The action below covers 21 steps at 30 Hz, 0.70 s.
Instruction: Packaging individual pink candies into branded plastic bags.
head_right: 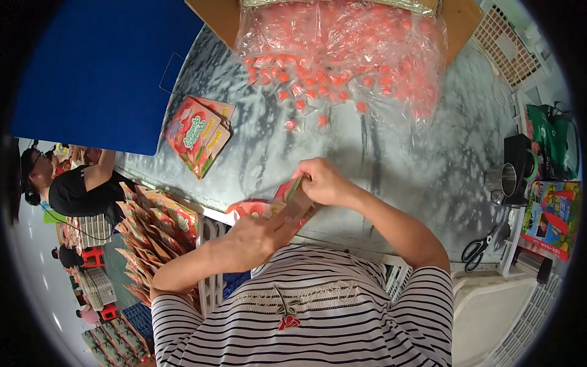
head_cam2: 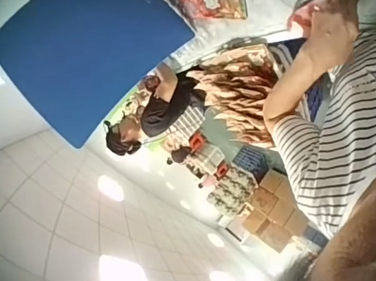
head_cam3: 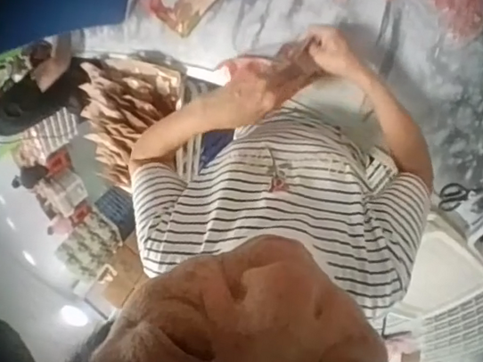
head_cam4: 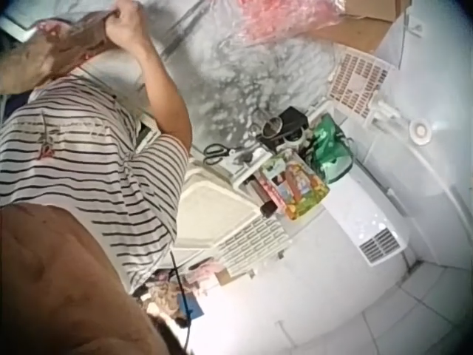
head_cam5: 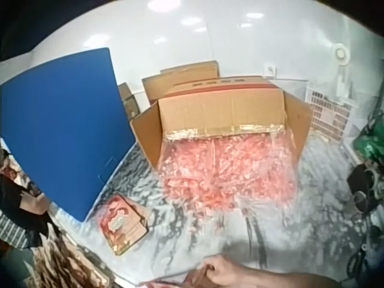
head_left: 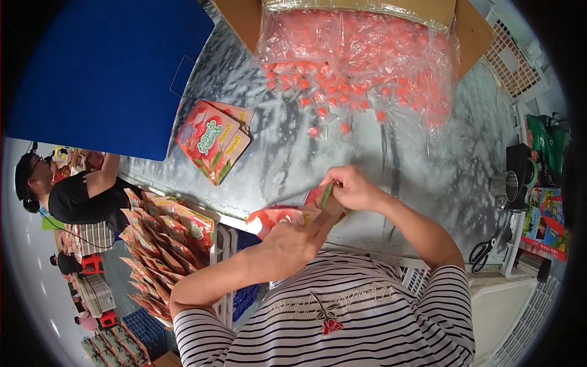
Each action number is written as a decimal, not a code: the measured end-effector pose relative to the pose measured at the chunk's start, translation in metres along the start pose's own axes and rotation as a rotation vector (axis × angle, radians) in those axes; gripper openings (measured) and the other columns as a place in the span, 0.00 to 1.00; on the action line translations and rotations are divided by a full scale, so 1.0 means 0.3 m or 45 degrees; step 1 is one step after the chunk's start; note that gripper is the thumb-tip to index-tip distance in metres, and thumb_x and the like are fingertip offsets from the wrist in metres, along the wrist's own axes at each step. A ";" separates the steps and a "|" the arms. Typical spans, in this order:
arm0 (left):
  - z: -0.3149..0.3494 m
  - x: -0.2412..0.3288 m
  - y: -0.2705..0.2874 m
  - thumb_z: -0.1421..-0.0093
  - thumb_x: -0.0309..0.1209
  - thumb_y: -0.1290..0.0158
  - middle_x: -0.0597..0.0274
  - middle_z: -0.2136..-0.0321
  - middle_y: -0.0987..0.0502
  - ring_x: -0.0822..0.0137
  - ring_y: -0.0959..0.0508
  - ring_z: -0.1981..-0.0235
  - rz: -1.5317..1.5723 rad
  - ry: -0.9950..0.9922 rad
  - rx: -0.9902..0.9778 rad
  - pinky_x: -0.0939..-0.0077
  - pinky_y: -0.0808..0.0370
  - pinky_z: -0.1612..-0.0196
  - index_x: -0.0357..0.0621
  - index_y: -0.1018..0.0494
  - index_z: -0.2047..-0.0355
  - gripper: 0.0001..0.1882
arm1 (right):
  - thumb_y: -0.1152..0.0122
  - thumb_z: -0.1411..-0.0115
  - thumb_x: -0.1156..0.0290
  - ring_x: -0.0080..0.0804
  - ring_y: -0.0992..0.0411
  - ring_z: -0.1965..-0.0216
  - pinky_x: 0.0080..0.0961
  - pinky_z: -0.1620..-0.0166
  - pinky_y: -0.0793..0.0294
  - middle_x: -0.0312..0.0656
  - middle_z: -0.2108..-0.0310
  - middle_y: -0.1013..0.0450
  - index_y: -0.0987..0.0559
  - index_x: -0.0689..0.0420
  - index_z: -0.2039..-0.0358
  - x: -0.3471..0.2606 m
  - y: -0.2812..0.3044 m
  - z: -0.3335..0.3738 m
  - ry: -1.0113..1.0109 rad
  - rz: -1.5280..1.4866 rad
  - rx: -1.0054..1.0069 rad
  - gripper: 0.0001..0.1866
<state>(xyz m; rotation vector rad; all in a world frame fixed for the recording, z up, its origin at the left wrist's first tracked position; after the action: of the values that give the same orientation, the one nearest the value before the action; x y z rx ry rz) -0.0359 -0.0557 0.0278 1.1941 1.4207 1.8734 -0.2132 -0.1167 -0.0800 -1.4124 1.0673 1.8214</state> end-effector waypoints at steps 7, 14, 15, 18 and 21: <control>0.063 -0.075 0.028 0.50 0.25 0.46 0.58 0.74 0.27 0.59 0.25 0.73 0.102 0.240 0.186 0.65 0.28 0.66 0.38 0.27 0.68 0.08 | 0.41 0.42 0.68 0.22 0.30 0.74 0.26 0.70 0.31 0.40 0.78 0.25 0.22 0.63 0.70 0.011 0.116 -0.141 0.030 -0.019 -0.180 0.10; 0.070 -0.062 -0.013 0.48 0.28 0.42 0.57 0.74 0.26 0.54 0.24 0.76 0.255 0.528 0.285 0.65 0.26 0.76 0.41 0.26 0.70 0.07 | 0.44 0.42 0.60 0.48 0.33 0.52 0.42 0.46 0.35 0.49 0.51 0.32 0.28 0.53 0.50 0.085 0.435 -0.528 0.479 0.857 0.478 0.21; 0.073 -0.064 -0.015 0.48 0.28 0.42 0.57 0.73 0.26 0.54 0.24 0.76 0.302 0.552 0.361 0.65 0.26 0.76 0.42 0.25 0.70 0.06 | 0.44 0.42 0.56 0.50 0.37 0.46 0.45 0.43 0.38 0.50 0.45 0.37 0.31 0.50 0.45 0.071 0.445 -0.562 0.365 1.081 0.508 0.26; 0.086 -0.064 -0.011 0.50 0.27 0.41 0.58 0.72 0.26 0.55 0.23 0.76 0.332 0.607 0.458 0.66 0.26 0.76 0.44 0.24 0.69 0.07 | 0.45 0.44 0.47 0.56 0.48 0.39 0.53 0.40 0.47 0.50 0.40 0.42 0.32 0.47 0.42 0.090 0.382 -0.584 0.187 1.329 0.508 0.31; 0.094 -0.096 0.009 0.49 0.27 0.41 0.58 0.72 0.25 0.55 0.23 0.78 0.252 0.690 0.430 0.66 0.26 0.76 0.44 0.24 0.69 0.07 | 0.45 0.46 0.43 0.55 0.51 0.37 0.54 0.37 0.52 0.49 0.37 0.46 0.33 0.47 0.42 0.113 0.314 -0.514 0.145 1.198 0.256 0.35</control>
<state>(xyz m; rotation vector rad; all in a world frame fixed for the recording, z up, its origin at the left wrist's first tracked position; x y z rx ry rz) 0.0029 -0.0656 0.0224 1.0445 2.0369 2.2741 -0.2249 -0.2980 -0.1080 -0.9456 2.1543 2.1361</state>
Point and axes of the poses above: each hand's wrist, its own z-axis away from the middle knuckle, its own y-axis out of the back of the hand, x = y × z, the point moved 1 cm from there along -z, towards the middle knuckle
